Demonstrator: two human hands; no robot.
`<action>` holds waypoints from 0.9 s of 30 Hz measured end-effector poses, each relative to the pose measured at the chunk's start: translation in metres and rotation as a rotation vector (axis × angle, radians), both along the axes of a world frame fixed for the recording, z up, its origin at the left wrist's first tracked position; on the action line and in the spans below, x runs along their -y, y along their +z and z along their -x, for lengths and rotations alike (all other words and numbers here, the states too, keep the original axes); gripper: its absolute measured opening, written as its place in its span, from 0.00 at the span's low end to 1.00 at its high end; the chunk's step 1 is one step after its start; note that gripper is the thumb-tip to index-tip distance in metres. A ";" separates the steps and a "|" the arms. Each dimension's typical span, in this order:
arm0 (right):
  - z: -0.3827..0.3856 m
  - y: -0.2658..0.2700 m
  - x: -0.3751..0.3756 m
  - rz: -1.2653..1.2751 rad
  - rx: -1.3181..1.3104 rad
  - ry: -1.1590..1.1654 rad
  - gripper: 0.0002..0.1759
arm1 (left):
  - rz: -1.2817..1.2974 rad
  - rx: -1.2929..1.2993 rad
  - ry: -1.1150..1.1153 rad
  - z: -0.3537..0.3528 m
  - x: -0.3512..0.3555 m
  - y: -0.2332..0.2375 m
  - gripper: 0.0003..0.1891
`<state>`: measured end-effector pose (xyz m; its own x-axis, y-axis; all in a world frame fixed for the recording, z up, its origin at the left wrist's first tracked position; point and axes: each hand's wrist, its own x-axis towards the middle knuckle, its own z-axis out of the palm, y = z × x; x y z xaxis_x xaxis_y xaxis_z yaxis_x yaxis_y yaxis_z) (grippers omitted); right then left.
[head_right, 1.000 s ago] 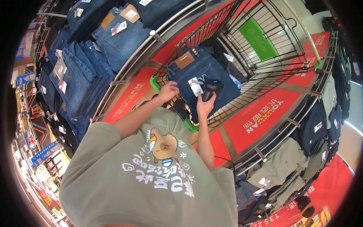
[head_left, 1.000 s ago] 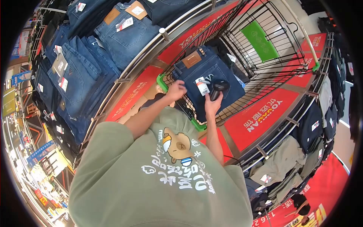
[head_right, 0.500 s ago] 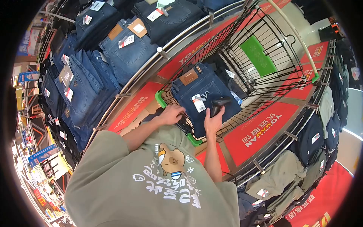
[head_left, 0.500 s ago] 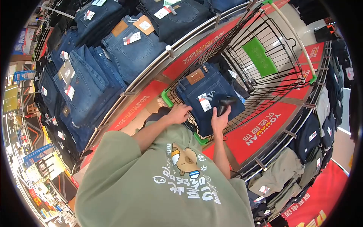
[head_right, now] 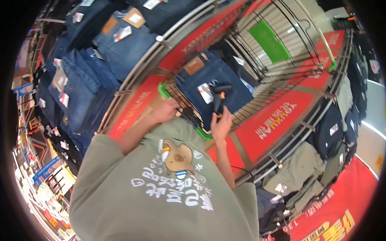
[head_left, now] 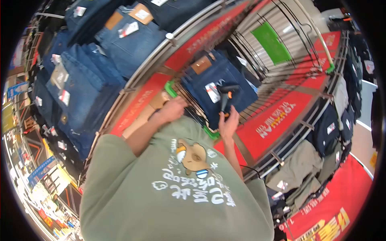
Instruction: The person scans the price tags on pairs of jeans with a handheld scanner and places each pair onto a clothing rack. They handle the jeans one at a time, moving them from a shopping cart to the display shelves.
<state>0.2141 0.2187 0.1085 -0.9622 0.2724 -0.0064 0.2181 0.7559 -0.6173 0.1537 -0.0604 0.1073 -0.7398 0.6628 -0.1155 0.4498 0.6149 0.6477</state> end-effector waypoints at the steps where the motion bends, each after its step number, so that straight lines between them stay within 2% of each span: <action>1: -0.002 -0.004 -0.002 0.078 0.003 -0.019 0.27 | -0.028 0.015 -0.011 0.000 -0.003 -0.002 0.10; 3: -0.003 0.004 -0.001 0.087 0.038 -0.026 0.23 | -0.023 0.023 0.038 0.000 -0.002 -0.001 0.10; 4: -0.006 -0.004 -0.002 0.038 -0.030 -0.017 0.18 | -0.022 0.025 0.033 0.000 -0.003 0.003 0.10; 7: -0.010 -0.009 -0.003 -0.008 0.023 -0.011 0.15 | -0.015 0.032 0.046 0.004 -0.002 0.008 0.10; 8: -0.010 -0.011 -0.004 -0.081 -0.057 0.032 0.13 | 0.016 0.020 0.022 0.004 -0.002 0.005 0.10; 13: -0.012 -0.007 -0.003 0.004 -0.009 -0.052 0.13 | 0.050 0.018 -0.035 0.006 0.000 0.002 0.10; 15: -0.017 -0.007 -0.003 -0.106 -0.064 -0.013 0.13 | -0.068 0.010 -0.029 0.011 0.007 0.007 0.12; 18: -0.034 0.004 0.006 -0.176 -0.021 0.072 0.12 | 0.047 -0.150 0.069 0.024 0.023 0.014 0.12; 20: -0.050 0.007 0.018 -0.174 -0.033 0.119 0.12 | 0.116 -0.124 0.044 0.030 0.034 0.010 0.13; 23: -0.072 0.004 0.042 -0.109 0.004 0.168 0.14 | 0.177 -0.123 -0.046 0.029 0.045 0.001 0.16; 26: -0.085 0.005 0.067 -0.236 0.103 0.278 0.23 | 0.285 -0.239 -0.159 0.026 0.045 0.001 0.21; 27: -0.086 0.005 0.072 -0.240 0.098 0.281 0.23 | 0.261 -0.276 -0.141 0.023 0.043 -0.009 0.21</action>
